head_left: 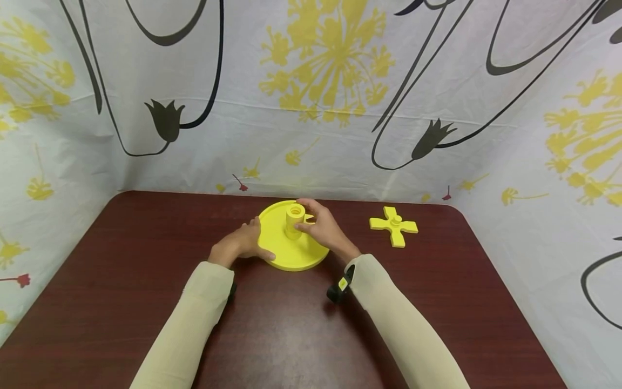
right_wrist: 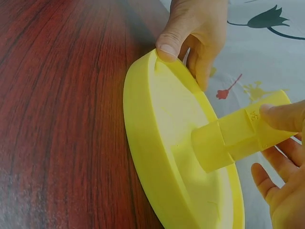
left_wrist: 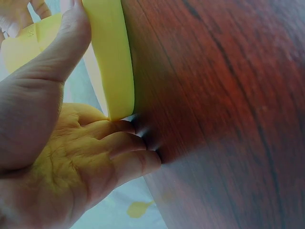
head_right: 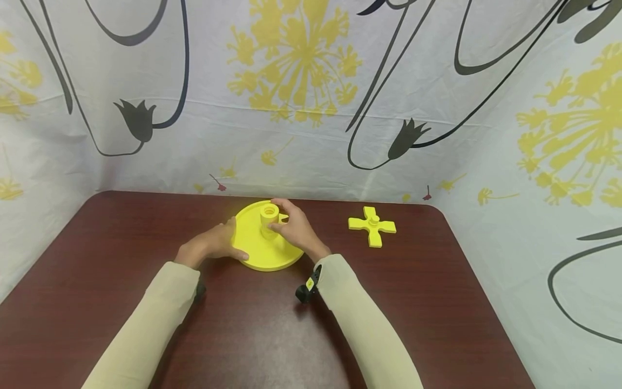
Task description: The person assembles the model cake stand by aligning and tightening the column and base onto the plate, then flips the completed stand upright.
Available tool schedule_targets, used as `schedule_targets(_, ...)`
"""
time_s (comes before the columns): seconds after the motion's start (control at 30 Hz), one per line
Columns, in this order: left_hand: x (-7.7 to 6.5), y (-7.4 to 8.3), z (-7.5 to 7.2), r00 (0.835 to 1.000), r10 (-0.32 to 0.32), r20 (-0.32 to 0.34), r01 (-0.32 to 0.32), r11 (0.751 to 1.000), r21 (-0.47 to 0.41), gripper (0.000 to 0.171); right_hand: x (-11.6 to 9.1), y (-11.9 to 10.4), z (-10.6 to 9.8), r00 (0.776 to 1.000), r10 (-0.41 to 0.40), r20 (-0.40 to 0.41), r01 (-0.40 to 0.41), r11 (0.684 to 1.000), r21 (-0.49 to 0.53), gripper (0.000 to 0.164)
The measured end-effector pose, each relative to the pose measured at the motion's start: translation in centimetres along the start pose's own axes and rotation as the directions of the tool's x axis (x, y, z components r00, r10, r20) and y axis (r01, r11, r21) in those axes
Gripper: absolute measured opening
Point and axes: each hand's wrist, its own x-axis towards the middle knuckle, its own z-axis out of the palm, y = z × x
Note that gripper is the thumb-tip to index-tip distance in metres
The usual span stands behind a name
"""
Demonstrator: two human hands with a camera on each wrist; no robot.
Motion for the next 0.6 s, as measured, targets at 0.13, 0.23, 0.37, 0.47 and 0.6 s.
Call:
schedule_targets(0.13,-0.01,0.01,-0.01,1.000,0.004,0.001,-0.004,1.000,-0.001,0.117,0.06,0.06,0.01,1.000,-0.029,0.003,0.029,1.000,0.011,0.059)
schedule_targets(0.23,-0.02,0.02,-0.05,1.000,0.007,0.003,-0.007,1.000,-0.002,0.117,0.08,0.01,0.00,1.000,-0.028,0.000,0.028,1.000,0.009,0.059)
schedule_targets(0.37,-0.02,0.03,-0.07,1.000,0.005,0.005,-0.005,1.000,-0.005,0.117,0.10,-0.03,0.05,1.000,-0.011,-0.009,0.011,1.000,-0.018,0.059)
schedule_targets(0.47,-0.01,0.02,-0.07,1.000,0.002,0.005,-0.002,1.000,-0.003,0.117,0.11,0.00,0.14,1.000,0.010,-0.019,-0.011,0.999,-0.038,0.060)
schedule_targets(0.6,0.03,-0.02,-0.07,1.000,0.000,0.006,0.000,1.000,0.002,0.117,0.13,0.05,0.28,0.999,0.030,-0.035,-0.032,0.998,-0.048,0.060)
